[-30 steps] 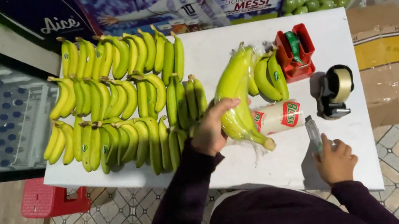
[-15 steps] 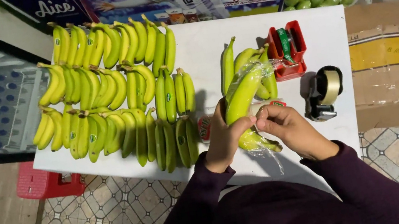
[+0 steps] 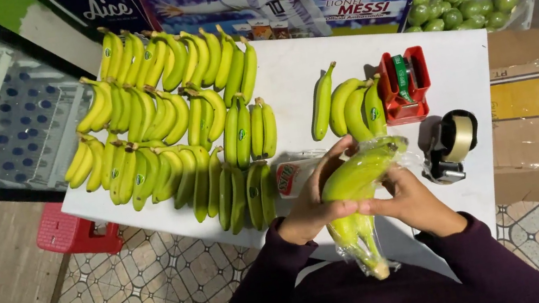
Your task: Wrapping bunches of green bananas in plastic bags and sealing them with a tape dispenser on a table.
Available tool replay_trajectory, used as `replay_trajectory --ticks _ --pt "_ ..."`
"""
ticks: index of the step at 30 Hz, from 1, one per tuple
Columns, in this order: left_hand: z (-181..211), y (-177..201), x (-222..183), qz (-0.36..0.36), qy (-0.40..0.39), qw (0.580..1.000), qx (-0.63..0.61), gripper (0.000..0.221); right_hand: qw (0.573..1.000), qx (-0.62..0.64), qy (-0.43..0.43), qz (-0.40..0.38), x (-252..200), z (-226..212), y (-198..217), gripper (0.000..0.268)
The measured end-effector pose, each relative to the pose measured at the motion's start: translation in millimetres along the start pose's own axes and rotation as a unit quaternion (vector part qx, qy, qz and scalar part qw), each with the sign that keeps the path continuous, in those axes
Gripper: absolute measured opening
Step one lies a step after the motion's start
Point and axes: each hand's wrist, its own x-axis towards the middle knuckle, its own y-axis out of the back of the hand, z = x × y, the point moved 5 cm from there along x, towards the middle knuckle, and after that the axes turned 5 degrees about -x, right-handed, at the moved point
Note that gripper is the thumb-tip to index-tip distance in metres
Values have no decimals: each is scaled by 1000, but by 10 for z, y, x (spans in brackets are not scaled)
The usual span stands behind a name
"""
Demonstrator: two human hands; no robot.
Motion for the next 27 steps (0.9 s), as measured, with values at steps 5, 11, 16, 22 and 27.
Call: replay_trajectory --ticks 5,11,16,22,27 --pt "151 -104 -81 -10 35 997 69 100 996 12 84 2 -26 8 3 38" --pt "300 -182 -84 32 66 949 305 84 978 -165 108 -72 -155 -293 154 76" --pt "413 -119 -148 -28 46 816 576 73 998 -51 25 -29 -355 -682 697 57" --pt "452 -120 -191 -48 -135 725 674 66 945 -272 183 27 -281 -1115 331 34" --pt "428 3 -191 -40 -93 761 641 72 944 -175 239 146 -385 -1007 458 8"
